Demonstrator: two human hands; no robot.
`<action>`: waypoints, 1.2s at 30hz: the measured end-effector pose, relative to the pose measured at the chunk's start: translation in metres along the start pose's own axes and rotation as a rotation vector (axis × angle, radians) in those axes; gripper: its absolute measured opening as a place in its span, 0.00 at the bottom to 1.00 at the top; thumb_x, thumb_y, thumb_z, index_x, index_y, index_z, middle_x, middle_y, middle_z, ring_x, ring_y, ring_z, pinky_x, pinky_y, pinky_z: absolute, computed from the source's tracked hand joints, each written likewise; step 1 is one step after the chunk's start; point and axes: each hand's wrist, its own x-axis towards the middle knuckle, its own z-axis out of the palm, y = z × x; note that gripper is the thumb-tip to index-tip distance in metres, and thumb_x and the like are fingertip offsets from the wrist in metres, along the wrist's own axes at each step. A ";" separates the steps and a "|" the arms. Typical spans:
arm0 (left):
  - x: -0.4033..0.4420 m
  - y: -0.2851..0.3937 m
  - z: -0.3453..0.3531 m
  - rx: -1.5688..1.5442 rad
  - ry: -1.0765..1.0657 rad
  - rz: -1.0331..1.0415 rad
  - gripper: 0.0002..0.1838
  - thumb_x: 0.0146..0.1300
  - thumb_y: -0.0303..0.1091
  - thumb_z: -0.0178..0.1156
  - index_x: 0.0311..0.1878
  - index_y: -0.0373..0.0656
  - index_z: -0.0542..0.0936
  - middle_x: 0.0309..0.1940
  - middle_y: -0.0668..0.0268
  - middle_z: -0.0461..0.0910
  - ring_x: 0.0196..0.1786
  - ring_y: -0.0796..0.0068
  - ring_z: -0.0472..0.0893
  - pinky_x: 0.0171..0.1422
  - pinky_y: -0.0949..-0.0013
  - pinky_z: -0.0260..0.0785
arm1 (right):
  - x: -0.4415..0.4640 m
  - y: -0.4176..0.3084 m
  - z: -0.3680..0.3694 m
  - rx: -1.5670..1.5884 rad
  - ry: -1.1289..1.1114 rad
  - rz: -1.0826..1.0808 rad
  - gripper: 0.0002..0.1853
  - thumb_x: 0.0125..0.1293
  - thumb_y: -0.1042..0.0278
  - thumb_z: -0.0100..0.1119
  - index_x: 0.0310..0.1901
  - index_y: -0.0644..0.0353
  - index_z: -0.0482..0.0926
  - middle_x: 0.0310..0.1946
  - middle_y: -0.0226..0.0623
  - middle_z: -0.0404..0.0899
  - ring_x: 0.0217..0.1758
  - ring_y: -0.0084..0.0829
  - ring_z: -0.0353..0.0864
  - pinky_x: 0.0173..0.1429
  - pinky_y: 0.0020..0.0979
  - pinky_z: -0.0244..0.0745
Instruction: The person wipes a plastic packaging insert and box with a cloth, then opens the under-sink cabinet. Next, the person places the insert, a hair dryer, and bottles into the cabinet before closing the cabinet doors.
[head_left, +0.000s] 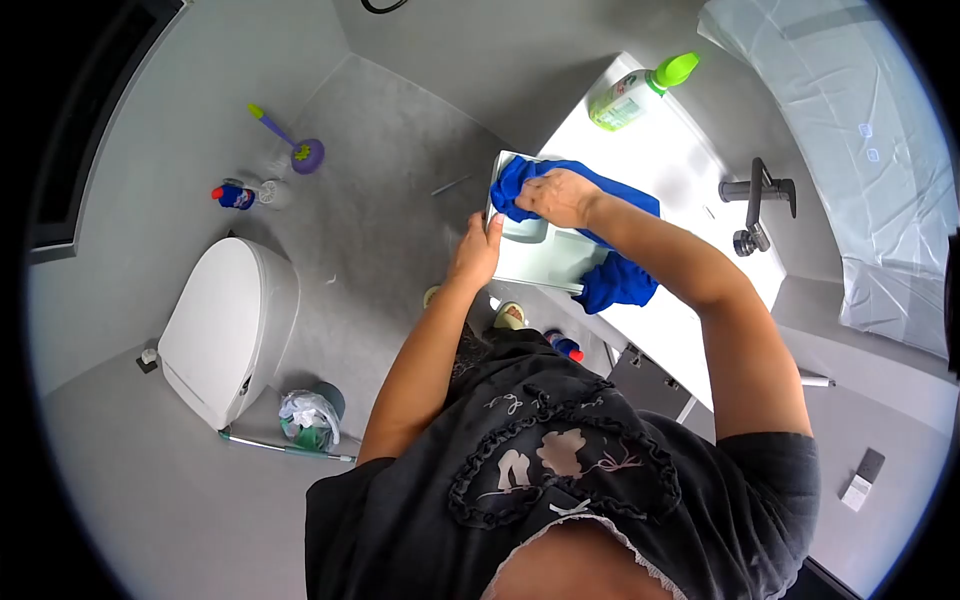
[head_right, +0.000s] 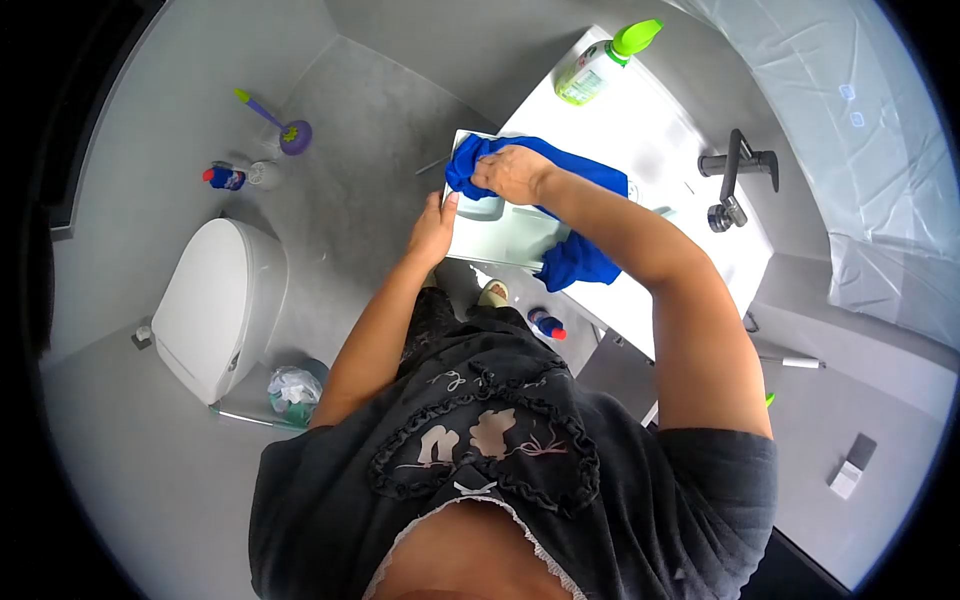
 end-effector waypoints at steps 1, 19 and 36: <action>0.001 0.001 0.000 -0.003 -0.005 -0.001 0.33 0.67 0.61 0.36 0.60 0.41 0.65 0.51 0.44 0.75 0.55 0.42 0.73 0.57 0.51 0.65 | 0.002 -0.010 -0.001 0.002 -0.005 0.001 0.13 0.62 0.68 0.45 0.47 0.55 0.75 0.45 0.32 0.77 0.53 0.30 0.74 0.53 0.31 0.68; 0.005 -0.001 0.004 -0.052 0.013 0.022 0.35 0.66 0.63 0.37 0.58 0.37 0.66 0.50 0.43 0.75 0.54 0.41 0.73 0.57 0.52 0.65 | 0.031 -0.077 0.038 0.472 0.376 0.791 0.31 0.58 0.62 0.50 0.62 0.70 0.63 0.63 0.51 0.65 0.64 0.43 0.67 0.68 0.43 0.58; 0.003 0.002 0.005 0.062 0.062 -0.022 0.35 0.65 0.65 0.37 0.58 0.44 0.69 0.50 0.49 0.77 0.53 0.47 0.75 0.57 0.54 0.66 | 0.024 -0.037 -0.015 -0.112 -0.386 0.119 0.09 0.56 0.63 0.53 0.31 0.52 0.83 0.31 0.33 0.83 0.40 0.35 0.82 0.49 0.39 0.68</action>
